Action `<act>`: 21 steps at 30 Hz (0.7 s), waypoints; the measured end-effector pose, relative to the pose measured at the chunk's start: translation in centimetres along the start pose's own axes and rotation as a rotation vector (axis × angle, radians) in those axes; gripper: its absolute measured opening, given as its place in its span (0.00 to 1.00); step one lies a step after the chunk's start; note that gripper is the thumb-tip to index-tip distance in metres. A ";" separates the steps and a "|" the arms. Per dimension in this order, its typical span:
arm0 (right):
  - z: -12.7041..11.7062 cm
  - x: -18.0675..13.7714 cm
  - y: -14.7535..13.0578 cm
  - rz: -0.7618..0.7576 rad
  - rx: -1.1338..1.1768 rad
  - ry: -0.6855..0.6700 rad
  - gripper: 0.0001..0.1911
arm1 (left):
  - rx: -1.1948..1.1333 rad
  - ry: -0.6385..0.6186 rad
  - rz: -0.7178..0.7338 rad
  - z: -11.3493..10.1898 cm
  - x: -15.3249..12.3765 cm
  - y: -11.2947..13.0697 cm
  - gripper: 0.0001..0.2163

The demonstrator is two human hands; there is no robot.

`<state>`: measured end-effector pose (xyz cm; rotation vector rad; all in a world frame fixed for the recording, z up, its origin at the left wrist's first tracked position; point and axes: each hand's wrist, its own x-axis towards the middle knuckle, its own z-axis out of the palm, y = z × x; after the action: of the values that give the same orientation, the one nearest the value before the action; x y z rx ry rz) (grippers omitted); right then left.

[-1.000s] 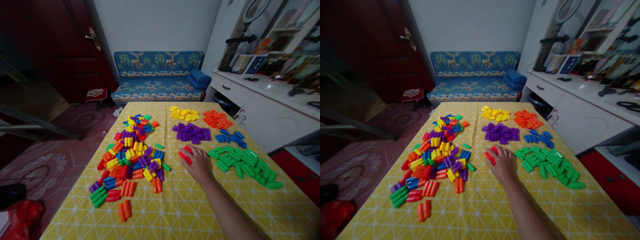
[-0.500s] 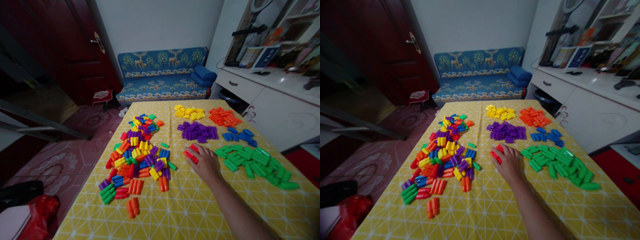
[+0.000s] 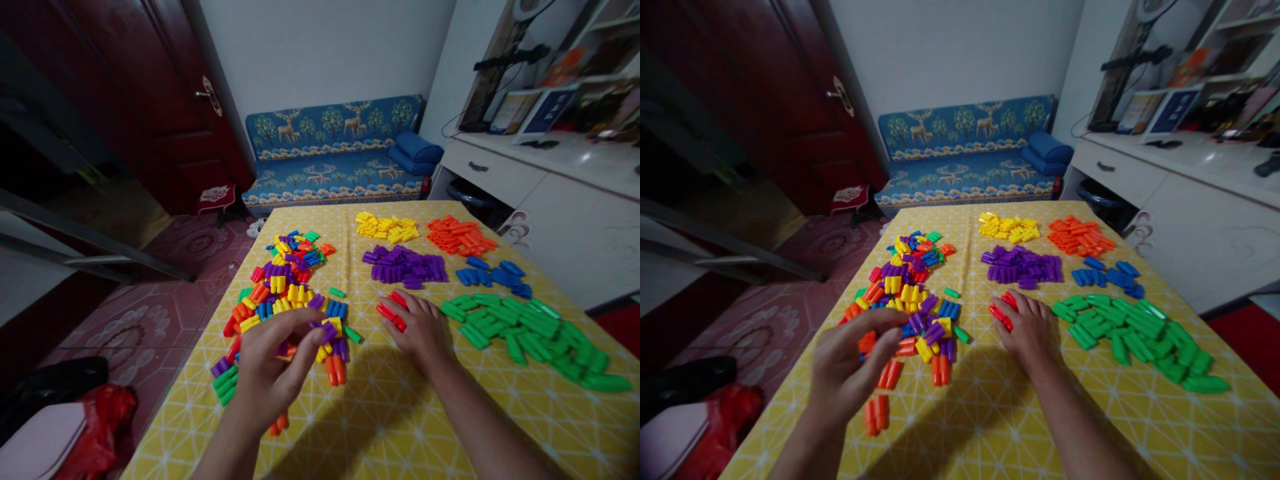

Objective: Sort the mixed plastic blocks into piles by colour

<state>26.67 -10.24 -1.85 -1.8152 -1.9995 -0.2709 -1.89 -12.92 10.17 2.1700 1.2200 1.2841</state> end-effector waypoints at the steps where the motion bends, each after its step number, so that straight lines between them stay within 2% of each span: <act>1: 0.1 0.0 0.0 -0.002 0.000 -0.001 0.18 | 0.028 -0.110 0.003 0.5 0.4 -0.8 0.09; 3: 0.1 0.0 0.1 -0.009 0.001 -0.001 0.19 | 0.126 -0.381 0.015 1.9 0.7 -2.6 0.15; 5: 0.1 0.0 0.2 -0.011 -0.002 -0.007 0.20 | 0.237 -0.580 0.033 3.4 0.2 -4.3 0.32; 7: -0.1 0.0 0.1 -0.009 -0.004 -0.007 0.20 | 0.326 -0.688 0.048 4.8 -0.7 -5.6 0.48; 9: -0.2 0.0 0.0 -0.006 0.000 -0.005 0.20 | 0.397 -0.720 0.049 5.8 -1.6 -6.2 0.54; 12: -0.4 0.0 0.0 -0.010 0.007 -0.008 0.20 | 0.461 -0.706 0.044 6.5 -1.7 -6.5 0.49; 15: -0.3 0.0 0.1 -0.010 0.014 -0.011 0.20 | 0.524 -0.657 0.040 6.5 -0.4 -6.8 0.34; 18: 0.0 0.0 0.2 -0.012 0.026 -0.002 0.19 | 0.583 -0.568 0.004 6.4 1.5 -7.7 0.24; 21: 0.2 0.0 0.3 -0.016 0.024 0.006 0.18 | 0.631 -0.460 -0.058 6.5 3.3 -9.0 0.20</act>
<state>26.95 -10.12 -2.11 -1.7827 -2.0054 -0.2561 -0.25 -4.29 2.68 2.6102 1.5993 0.3381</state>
